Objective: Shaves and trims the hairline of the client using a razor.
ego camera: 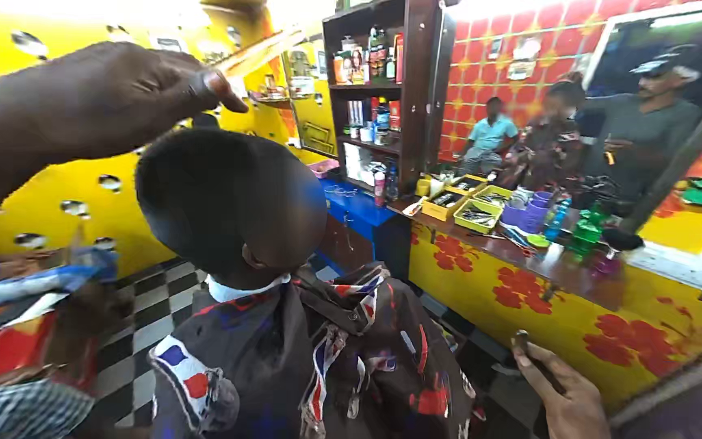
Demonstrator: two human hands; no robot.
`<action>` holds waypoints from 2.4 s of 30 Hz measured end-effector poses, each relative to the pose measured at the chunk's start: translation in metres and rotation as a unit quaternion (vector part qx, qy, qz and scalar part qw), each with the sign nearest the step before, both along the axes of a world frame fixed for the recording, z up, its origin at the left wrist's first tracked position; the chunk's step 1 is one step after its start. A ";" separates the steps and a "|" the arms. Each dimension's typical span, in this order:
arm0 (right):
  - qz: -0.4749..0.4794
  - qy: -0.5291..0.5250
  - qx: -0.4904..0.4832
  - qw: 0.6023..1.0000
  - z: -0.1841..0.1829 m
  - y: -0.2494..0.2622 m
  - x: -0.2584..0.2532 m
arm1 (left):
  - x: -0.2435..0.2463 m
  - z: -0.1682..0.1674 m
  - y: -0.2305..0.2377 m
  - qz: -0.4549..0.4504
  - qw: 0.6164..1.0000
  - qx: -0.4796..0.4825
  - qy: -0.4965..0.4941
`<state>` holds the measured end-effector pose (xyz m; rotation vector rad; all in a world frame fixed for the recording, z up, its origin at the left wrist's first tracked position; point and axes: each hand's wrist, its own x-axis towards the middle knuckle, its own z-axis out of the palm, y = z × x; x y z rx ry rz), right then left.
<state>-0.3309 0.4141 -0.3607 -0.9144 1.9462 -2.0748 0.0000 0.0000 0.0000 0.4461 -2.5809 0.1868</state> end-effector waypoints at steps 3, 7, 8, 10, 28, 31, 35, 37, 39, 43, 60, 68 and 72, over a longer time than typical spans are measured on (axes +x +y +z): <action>0.098 0.021 -0.039 0.994 0.035 -0.069 -0.022 | -0.025 0.002 0.040 0.080 0.995 -0.064 -0.020; 0.242 0.078 -0.079 0.964 0.086 -0.154 -0.023 | -0.061 -0.009 0.083 0.227 0.969 -0.045 -0.084; 0.272 0.091 -0.089 0.954 0.095 -0.170 -0.020 | -0.068 -0.011 0.085 0.265 0.958 -0.038 -0.104; 0.315 0.123 -0.125 0.933 0.114 -0.198 -0.014 | -0.080 -0.015 0.087 0.332 0.933 -0.032 -0.138; 0.384 0.525 -0.347 0.676 0.232 -0.348 -0.002 | -0.075 -0.030 0.128 0.374 0.915 0.045 -0.147; 0.404 0.520 -0.374 0.653 0.236 -0.358 0.002 | -0.080 -0.031 0.139 0.397 0.905 0.052 -0.144; 0.406 0.516 -0.411 0.632 0.237 -0.359 0.012 | -0.080 -0.033 0.145 0.387 0.911 0.056 -0.129; 0.394 0.525 -0.422 0.626 0.237 -0.357 0.017 | -0.078 -0.033 0.146 0.378 0.915 0.054 -0.128; 0.386 0.529 -0.430 0.622 0.237 -0.355 0.021 | -0.077 -0.032 0.147 0.380 0.913 0.062 -0.132; 0.379 0.538 -0.434 0.615 0.236 -0.352 0.023 | -0.077 -0.031 0.150 0.383 0.913 0.074 -0.123; 0.303 0.586 -0.440 0.609 0.224 -0.348 0.027 | -0.071 -0.037 0.150 0.374 0.920 0.051 -0.101; 0.304 0.609 -0.422 0.599 0.228 -0.348 0.027 | -0.072 -0.037 0.150 0.377 0.920 0.053 -0.093; 0.330 0.618 -0.395 0.594 0.234 -0.346 0.025 | -0.073 -0.037 0.149 0.374 0.922 0.051 -0.089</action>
